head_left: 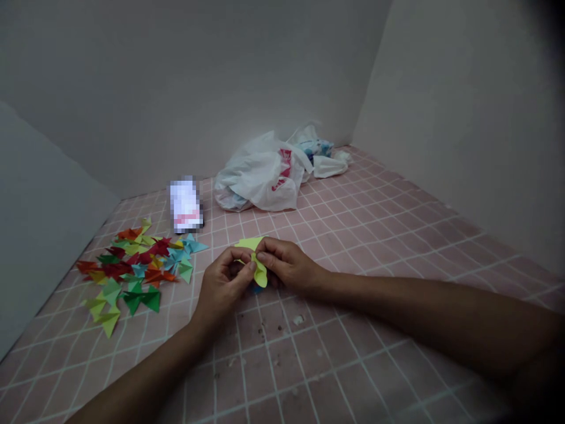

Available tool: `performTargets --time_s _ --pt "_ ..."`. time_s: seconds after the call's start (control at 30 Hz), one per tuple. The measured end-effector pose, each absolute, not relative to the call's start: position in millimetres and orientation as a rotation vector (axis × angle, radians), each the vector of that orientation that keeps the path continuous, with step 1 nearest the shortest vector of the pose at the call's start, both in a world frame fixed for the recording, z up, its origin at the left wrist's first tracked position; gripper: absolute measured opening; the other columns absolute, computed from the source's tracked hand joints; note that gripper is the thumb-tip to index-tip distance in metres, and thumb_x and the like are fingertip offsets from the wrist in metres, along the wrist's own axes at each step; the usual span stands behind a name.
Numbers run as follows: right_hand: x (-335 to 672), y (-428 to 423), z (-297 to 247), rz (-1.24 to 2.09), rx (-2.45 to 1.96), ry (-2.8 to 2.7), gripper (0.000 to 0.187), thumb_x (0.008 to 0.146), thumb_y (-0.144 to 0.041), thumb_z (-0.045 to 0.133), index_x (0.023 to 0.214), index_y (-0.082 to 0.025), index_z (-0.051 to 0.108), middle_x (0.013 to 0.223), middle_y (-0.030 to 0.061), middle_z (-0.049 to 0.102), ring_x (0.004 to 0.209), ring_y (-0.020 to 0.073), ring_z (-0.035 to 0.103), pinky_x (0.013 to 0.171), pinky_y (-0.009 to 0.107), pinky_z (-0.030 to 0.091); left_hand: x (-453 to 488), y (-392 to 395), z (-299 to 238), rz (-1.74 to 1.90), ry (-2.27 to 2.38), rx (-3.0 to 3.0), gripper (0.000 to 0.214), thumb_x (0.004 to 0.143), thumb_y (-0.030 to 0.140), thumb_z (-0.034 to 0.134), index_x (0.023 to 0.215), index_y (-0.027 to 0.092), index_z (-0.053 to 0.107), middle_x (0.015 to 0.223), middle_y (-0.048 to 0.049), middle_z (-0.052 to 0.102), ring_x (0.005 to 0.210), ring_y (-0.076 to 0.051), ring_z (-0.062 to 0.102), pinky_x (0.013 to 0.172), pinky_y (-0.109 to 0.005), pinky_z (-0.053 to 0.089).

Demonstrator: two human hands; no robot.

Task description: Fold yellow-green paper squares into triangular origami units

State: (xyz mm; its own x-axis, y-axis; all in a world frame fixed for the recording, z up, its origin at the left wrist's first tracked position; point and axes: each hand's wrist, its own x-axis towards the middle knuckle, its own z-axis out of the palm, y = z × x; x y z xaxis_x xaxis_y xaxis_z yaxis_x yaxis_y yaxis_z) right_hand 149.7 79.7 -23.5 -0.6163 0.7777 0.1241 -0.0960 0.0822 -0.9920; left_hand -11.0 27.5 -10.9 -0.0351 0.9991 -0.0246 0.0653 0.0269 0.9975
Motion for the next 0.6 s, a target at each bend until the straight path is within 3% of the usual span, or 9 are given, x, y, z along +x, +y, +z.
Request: performTargets --time_s 0.13,0.4,0.6 --pt "150 78 -20 1.637 -0.676 -1.631 0.013 0.089 -0.030 0.056 0.088 -0.020 0.048 0.067 -0.0051 0.054 0.051 0.0088 0.047 0.050 0.022 0.038 -11 27 -11 1.170 1.358 1.202 0.023 0.081 0.037 0.070 0.082 0.018 0.057 0.064 0.0048 0.056 0.050 -0.007 0.048 0.045 -0.018 0.039" --pt "150 69 -9 1.147 -0.833 -1.929 0.012 0.078 -0.017 0.059 0.081 -0.019 0.047 0.068 -0.0044 0.049 0.060 0.0103 0.044 0.055 0.024 0.033 -12 26 -9 1.222 1.498 1.588 0.009 0.085 0.026 0.063 0.082 0.018 0.060 0.077 0.0004 0.060 0.068 -0.012 0.056 0.061 -0.024 0.045" --pt "152 63 -13 0.785 -0.895 -2.118 0.004 0.084 -0.014 0.052 0.080 -0.016 0.052 0.073 0.0019 0.057 0.063 0.0125 0.049 0.060 0.026 0.035 -10 24 -8 1.178 1.550 1.804 0.006 0.087 0.021 0.059 0.082 0.018 0.060 0.078 0.0006 0.060 0.068 -0.012 0.056 0.062 -0.025 0.044"
